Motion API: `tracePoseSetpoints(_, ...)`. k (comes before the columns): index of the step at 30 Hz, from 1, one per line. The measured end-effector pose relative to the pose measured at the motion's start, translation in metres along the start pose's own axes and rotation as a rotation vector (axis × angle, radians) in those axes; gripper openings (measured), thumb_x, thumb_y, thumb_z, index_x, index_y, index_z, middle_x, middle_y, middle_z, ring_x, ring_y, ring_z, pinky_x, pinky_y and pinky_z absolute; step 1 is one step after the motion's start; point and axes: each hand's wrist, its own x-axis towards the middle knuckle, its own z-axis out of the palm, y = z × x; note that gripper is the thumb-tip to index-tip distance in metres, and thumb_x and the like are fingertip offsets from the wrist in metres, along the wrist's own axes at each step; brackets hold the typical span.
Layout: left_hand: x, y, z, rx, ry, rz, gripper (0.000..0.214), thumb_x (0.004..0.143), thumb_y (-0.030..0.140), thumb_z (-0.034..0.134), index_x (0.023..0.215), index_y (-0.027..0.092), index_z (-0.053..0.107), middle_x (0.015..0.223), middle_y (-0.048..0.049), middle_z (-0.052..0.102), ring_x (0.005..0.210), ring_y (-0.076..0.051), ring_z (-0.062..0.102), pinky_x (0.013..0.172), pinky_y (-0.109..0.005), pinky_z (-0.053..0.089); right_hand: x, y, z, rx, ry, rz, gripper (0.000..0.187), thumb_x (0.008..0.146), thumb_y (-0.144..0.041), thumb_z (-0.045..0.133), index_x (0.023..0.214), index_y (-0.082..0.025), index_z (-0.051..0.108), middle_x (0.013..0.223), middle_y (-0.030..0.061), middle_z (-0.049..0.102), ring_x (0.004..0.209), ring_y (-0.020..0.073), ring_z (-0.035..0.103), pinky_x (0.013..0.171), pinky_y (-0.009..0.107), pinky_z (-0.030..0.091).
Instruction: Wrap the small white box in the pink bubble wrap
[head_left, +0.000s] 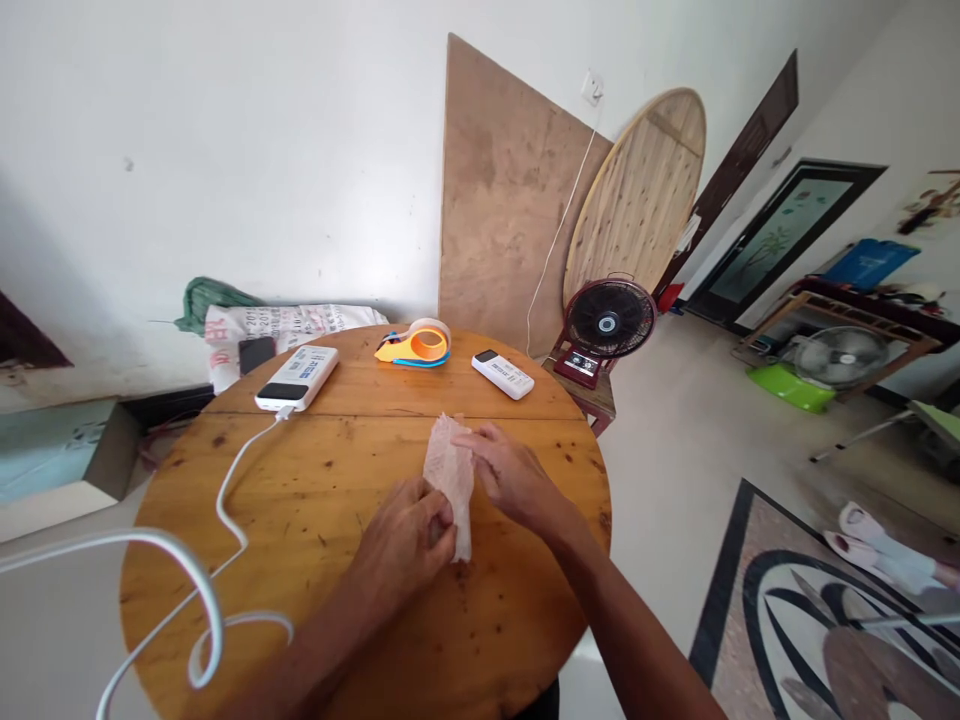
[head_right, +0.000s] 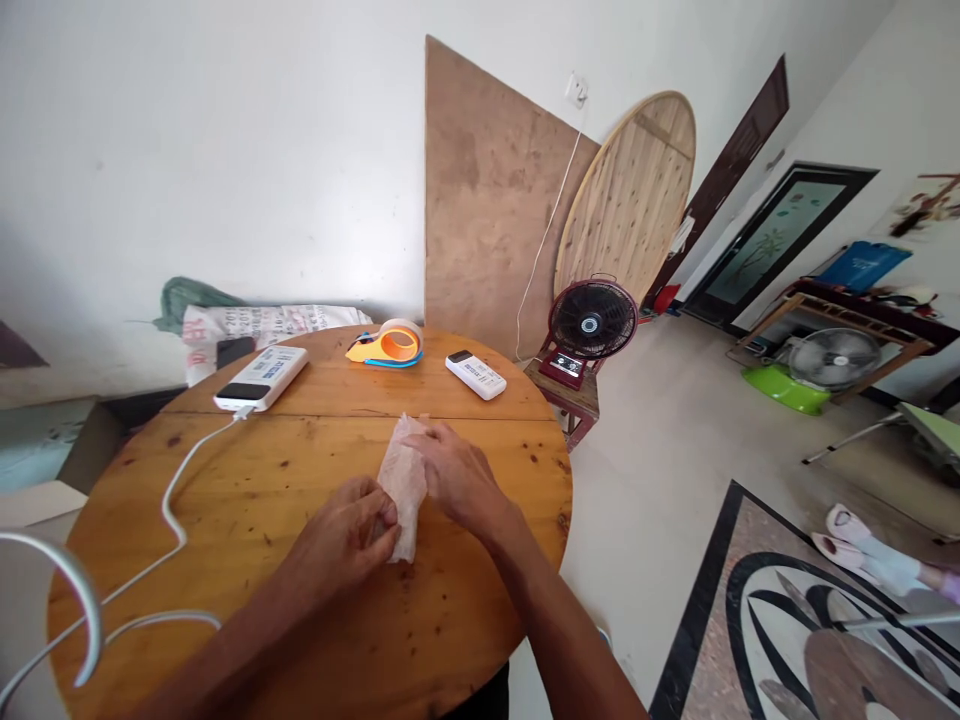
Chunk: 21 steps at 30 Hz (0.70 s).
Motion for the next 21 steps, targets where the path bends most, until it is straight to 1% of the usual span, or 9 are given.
tracePoseSetpoints(2, 0.000, -0.002, 0.002, 0.015, 0.061, 0.051, 0.007, 0.070, 0.015, 0.054, 0.069, 0.021, 0.058, 0.091, -0.0064, 0.060, 0.091, -0.023, 0.057, 0.076, -0.035, 0.048, 0.015, 0.005, 0.004, -0.051, -0.081, -0.049, 0.035, 0.080, -0.013, 0.051, 0.111, -0.028, 0.061, 0.121, 0.0014, 0.055, 0.097, 0.0176, 0.054, 0.081, 0.027, 0.041)
tracePoseSetpoints(4, 0.000, -0.005, 0.003, 0.000, 0.087, 0.071, 0.006, 0.068, 0.015, 0.055, 0.067, 0.021, 0.057, 0.106, -0.0088, 0.060, 0.105, -0.026, 0.055, 0.083, -0.039, 0.048, 0.026, 0.009, 0.010, -0.073, -0.110, -0.041, 0.028, 0.079, -0.015, 0.054, 0.103, -0.026, 0.062, 0.123, -0.0001, 0.054, 0.098, 0.0184, 0.053, 0.081, 0.027, 0.042)
tracePoseSetpoints(6, 0.000, -0.007, 0.005, -0.036, 0.066, 0.060, 0.007, 0.068, 0.014, 0.054, 0.068, 0.021, 0.056, 0.114, -0.0090, 0.060, 0.114, -0.028, 0.052, 0.087, -0.041, 0.048, 0.029, 0.015, 0.014, -0.105, -0.086, -0.045, 0.022, 0.080, -0.014, 0.052, 0.097, -0.024, 0.062, 0.130, 0.0018, 0.049, 0.098, 0.0190, 0.054, 0.081, 0.029, 0.042)
tracePoseSetpoints(10, 0.002, -0.007, 0.006, -0.090, -0.021, 0.013, 0.010, 0.067, 0.013, 0.051, 0.070, 0.022, 0.054, 0.102, -0.0063, 0.065, 0.119, -0.026, 0.050, 0.092, -0.041, 0.047, 0.027, 0.027, 0.016, -0.147, 0.025, -0.112, 0.025, 0.082, -0.008, 0.045, 0.096, -0.020, 0.062, 0.145, 0.0074, 0.032, 0.097, 0.0184, 0.056, 0.082, 0.031, 0.044)
tracePoseSetpoints(12, 0.002, -0.006, 0.006, -0.085, -0.051, -0.005, 0.010, 0.068, 0.013, 0.050, 0.070, 0.022, 0.053, 0.104, -0.0060, 0.064, 0.122, -0.026, 0.049, 0.094, -0.041, 0.047, 0.026, 0.032, 0.019, -0.140, 0.058, -0.131, 0.027, 0.081, -0.007, 0.045, 0.097, -0.021, 0.062, 0.144, 0.0082, 0.032, 0.096, 0.0172, 0.056, 0.082, 0.030, 0.045)
tracePoseSetpoints(15, 0.002, -0.005, 0.006, -0.040, -0.038, 0.007, 0.008, 0.070, 0.014, 0.050, 0.072, 0.021, 0.053, 0.121, -0.0082, 0.058, 0.126, -0.027, 0.044, 0.096, -0.042, 0.045, 0.028, 0.039, 0.029, -0.124, 0.052, -0.160, 0.028, 0.079, -0.007, 0.048, 0.098, -0.022, 0.063, 0.143, 0.0078, 0.035, 0.096, 0.0176, 0.056, 0.084, 0.032, 0.046)
tracePoseSetpoints(17, 0.001, -0.003, 0.007, 0.005, 0.014, 0.034, 0.011, 0.072, 0.014, 0.051, 0.080, 0.021, 0.055, 0.130, -0.0107, 0.051, 0.127, -0.028, 0.042, 0.097, -0.044, 0.043, 0.030, 0.042, 0.038, -0.115, 0.042, -0.164, 0.028, 0.079, -0.009, 0.050, 0.100, -0.022, 0.063, 0.143, 0.0079, 0.035, 0.103, 0.0199, 0.054, 0.088, 0.034, 0.044)
tracePoseSetpoints(19, -0.001, -0.002, 0.006, 0.046, 0.071, 0.075, 0.024, 0.073, 0.013, 0.051, 0.095, 0.020, 0.057, 0.135, -0.0122, 0.045, 0.125, -0.028, 0.043, 0.097, -0.046, 0.043, 0.032, 0.044, 0.044, -0.108, 0.036, -0.158, 0.032, 0.078, -0.009, 0.050, 0.104, -0.022, 0.063, 0.143, 0.0087, 0.036, 0.110, 0.0217, 0.051, 0.093, 0.037, 0.042)
tracePoseSetpoints(21, -0.002, -0.001, 0.006, 0.076, 0.090, 0.131, 0.035, 0.073, 0.011, 0.051, 0.106, 0.022, 0.057, 0.135, -0.0108, 0.045, 0.122, -0.027, 0.044, 0.097, -0.045, 0.043, 0.032, 0.046, 0.045, -0.092, 0.036, -0.151, 0.038, 0.076, -0.008, 0.052, 0.110, -0.022, 0.062, 0.142, 0.0099, 0.036, 0.114, 0.0223, 0.050, 0.096, 0.038, 0.040)
